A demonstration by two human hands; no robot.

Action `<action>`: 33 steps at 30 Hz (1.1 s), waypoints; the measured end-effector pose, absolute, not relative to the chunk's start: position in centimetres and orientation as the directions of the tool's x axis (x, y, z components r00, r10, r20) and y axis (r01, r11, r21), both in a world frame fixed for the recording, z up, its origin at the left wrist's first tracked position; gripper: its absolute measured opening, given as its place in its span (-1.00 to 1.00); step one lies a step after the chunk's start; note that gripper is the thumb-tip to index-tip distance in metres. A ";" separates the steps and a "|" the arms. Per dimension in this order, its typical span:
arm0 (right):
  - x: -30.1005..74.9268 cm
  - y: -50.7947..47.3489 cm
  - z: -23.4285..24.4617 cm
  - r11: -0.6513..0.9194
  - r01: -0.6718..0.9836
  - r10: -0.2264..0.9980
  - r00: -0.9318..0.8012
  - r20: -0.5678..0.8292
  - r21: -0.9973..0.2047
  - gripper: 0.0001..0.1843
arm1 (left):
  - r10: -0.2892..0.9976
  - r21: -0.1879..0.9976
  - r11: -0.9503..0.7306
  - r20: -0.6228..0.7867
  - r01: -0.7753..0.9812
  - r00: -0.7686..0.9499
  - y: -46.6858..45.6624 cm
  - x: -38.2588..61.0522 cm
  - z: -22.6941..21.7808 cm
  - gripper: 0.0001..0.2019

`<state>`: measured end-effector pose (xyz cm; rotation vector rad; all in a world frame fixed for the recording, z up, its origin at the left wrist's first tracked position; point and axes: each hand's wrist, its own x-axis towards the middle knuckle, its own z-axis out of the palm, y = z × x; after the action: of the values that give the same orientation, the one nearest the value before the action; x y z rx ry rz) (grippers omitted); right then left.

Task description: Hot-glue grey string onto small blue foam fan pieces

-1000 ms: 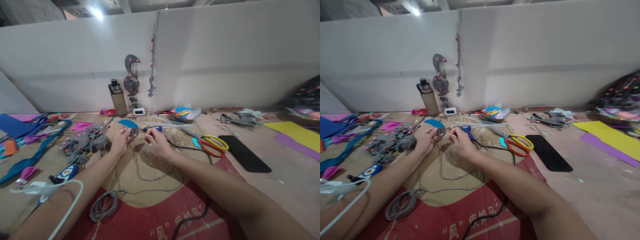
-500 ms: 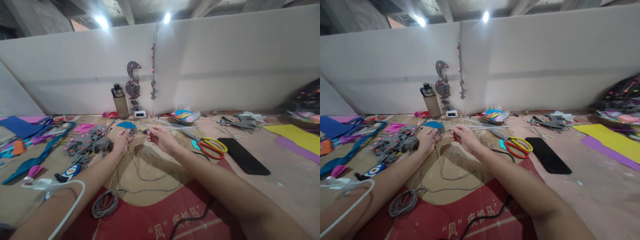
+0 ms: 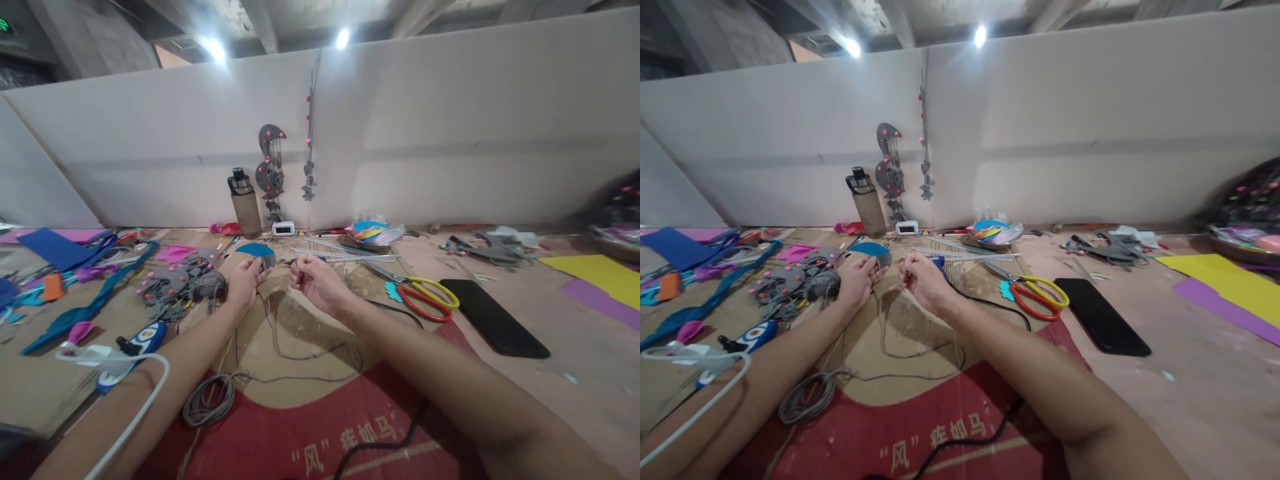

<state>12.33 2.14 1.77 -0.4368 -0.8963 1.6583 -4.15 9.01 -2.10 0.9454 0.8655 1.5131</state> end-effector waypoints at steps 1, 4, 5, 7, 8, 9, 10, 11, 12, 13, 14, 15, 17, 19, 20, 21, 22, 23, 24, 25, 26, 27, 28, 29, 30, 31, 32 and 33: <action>12.1 2.2 1.5 -0.065 -0.653 0.945 -0.283 0.163 -0.755 -0.84 | 0.991 0.904 -0.132 0.109 -0.407 -0.078 9.1 -4.2 -2.1 -0.73; 11.7 2.4 0.6 -0.078 -0.640 0.951 -0.278 0.135 -0.764 -0.81 | 0.993 0.905 -0.115 0.100 -0.410 -0.059 9.2 -4.2 -2.2 -0.72; 11.6 2.4 0.4 -0.085 -0.642 0.951 -0.280 0.130 -0.762 -0.79 | 0.994 0.906 -0.111 0.098 -0.409 -0.053 9.3 -4.3 -2.2 -0.72; 11.7 2.6 0.2 -0.096 -0.650 0.948 -0.290 0.130 -0.753 -0.77 | 0.995 0.909 -0.104 0.098 -0.405 -0.036 9.4 -4.3 -2.2 -0.72; 11.7 2.6 0.1 -0.101 -0.655 0.945 -0.299 0.134 -0.749 -0.77 | 0.995 0.911 -0.099 0.097 -0.399 -0.026 9.4 -4.3 -2.3 -0.72; 11.8 2.7 0.0 -0.110 -0.657 0.940 -0.313 0.137 -0.746 -0.78 | 0.995 0.915 -0.093 0.093 -0.393 -0.018 9.4 -4.3 -2.3 -0.72; 11.9 2.7 -0.1 -0.119 -0.657 0.935 -0.326 0.138 -0.744 -0.79 | 0.996 0.919 -0.086 0.088 -0.386 -0.011 9.4 -4.3 -2.3 -0.72; 12.0 2.8 -0.2 -0.127 -0.657 0.933 -0.334 0.136 -0.743 -0.81 | 0.997 0.922 -0.077 0.081 -0.379 -0.007 9.4 -4.2 -2.3 -0.72; 12.1 2.8 -0.3 -0.133 -0.655 0.933 -0.337 0.130 -0.744 -0.81 | 0.997 0.925 -0.071 0.073 -0.374 -0.007 9.4 -4.2 -2.3 -0.72; 12.2 2.9 -0.5 -0.136 -0.653 0.935 -0.333 0.122 -0.745 -0.81 | 0.998 0.926 -0.066 0.068 -0.371 -0.010 9.3 -4.1 -2.3 -0.73; 12.2 2.9 -0.6 -0.138 -0.650 0.939 -0.326 0.111 -0.747 -0.81 | 0.998 0.925 -0.066 0.065 -0.373 -0.017 9.3 -4.1 -2.2 -0.73; 12.2 2.8 -0.8 -0.137 -0.647 0.944 -0.314 0.099 -0.750 -0.81 | 0.998 0.923 -0.070 0.065 -0.379 -0.026 9.1 -4.0 -2.1 -0.74; 12.0 2.6 -1.3 -0.122 -0.633 0.957 -0.280 0.079 -0.764 -0.84 | 0.997 0.918 -0.072 0.060 -0.390 -0.043 8.9 -3.9 -2.0 -0.75; 11.8 2.3 -1.6 -0.076 -0.585 0.965 -0.246 0.087 -0.807 -0.87 | 0.998 0.917 -0.054 0.041 -0.395 -0.041 8.7 -3.9 -1.9 -0.76; 11.8 2.2 -1.7 -0.048 -0.548 0.966 -0.237 0.100 -0.835 -0.89 | 0.999 0.917 -0.047 0.036 -0.397 -0.035 8.6 -3.9 -1.8 -0.76; 11.7 2.1 -1.8 -0.026 -0.508 0.965 -0.239 0.112 -0.861 -0.92 | 0.999 0.916 -0.041 0.033 -0.398 -0.027 8.5 -3.9 -1.8 -0.77; 11.7 1.9 -1.9 -0.012 -0.471 0.960 -0.252 0.121 -0.882 -0.95 | 0.999 0.916 -0.039 0.034 -0.399 -0.020 8.5 -4.0 -1.9 -0.77; 11.7 1.8 -1.9 -0.008 -0.442 0.954 -0.273 0.126 -0.897 -0.97 | 0.999 0.916 -0.039 0.035 -0.399 -0.017 8.5 -4.0 -1.9 -0.77; 11.8 1.7 -1.9 -0.010 -0.420 0.945 -0.300 0.129 -0.907 -0.94 | 0.999 0.916 -0.040 0.037 -0.400 -0.017 8.5 -4.1 -1.9 -0.78; 11.8 1.7 -1.9 -0.011 -0.398 0.934 -0.331 0.132 -0.917 -0.89 | 0.999 0.915 -0.043 0.039 -0.400 -0.018 8.5 -4.1 -2.0 -0.79; 11.8 1.6 -1.9 -0.004 -0.370 0.923 -0.358 0.139 -0.929 -0.83 | 0.999 0.916 -0.047 0.042 -0.399 -0.022 8.5 -4.1 -2.0 -0.79; 11.8 1.5 -1.9 0.016 -0.329 0.913 -0.380 0.148 -0.944 -0.77 | 0.999 0.917 -0.050 0.044 -0.397 -0.025 8.4 -4.0 -1.9 -0.80; 11.8 1.4 -1.9 0.051 -0.270 0.905 -0.395 0.159 -0.961 -0.72 | 0.999 0.918 -0.050 0.042 -0.394 -0.030 8.4 -4.0 -1.9 -0.80; 11.7 1.3 -1.8 0.104 -0.194 0.899 -0.402 0.176 -0.975 -0.69 | 0.999 0.918 -0.050 0.039 -0.393 -0.035 8.3 -3.9 -1.9 -0.80; 11.7 1.3 -1.7 0.177 -0.103 0.895 -0.397 0.204 -0.979 -0.69 | 0.999 0.918 -0.049 0.037 -0.394 -0.038 8.2 -3.9 -1.8 -0.80; 11.8 1.2 -1.6 0.265 -0.006 0.889 -0.385 0.246 -0.964 -0.72 | 0.999 0.917 -0.049 0.035 -0.396 -0.042 8.1 -3.8 -1.7 -0.79; 11.9 1.2 -1.4 0.361 0.089 0.878 -0.368 0.306 -0.928 -0.76 | 0.998 0.916 -0.048 0.033 -0.399 -0.045 8.0 -3.8 -1.7 -0.79; 12.1 1.2 -1.2 0.457 0.177 0.858 -0.348 0.379 -0.872 -0.79 | 0.998 0.914 -0.051 0.035 -0.402 -0.046 8.0 -3.7 -1.6 -0.79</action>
<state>12.08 1.19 -1.18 -0.8814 -1.8006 0.9430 -3.72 7.97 -1.64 0.9099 0.9023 1.4360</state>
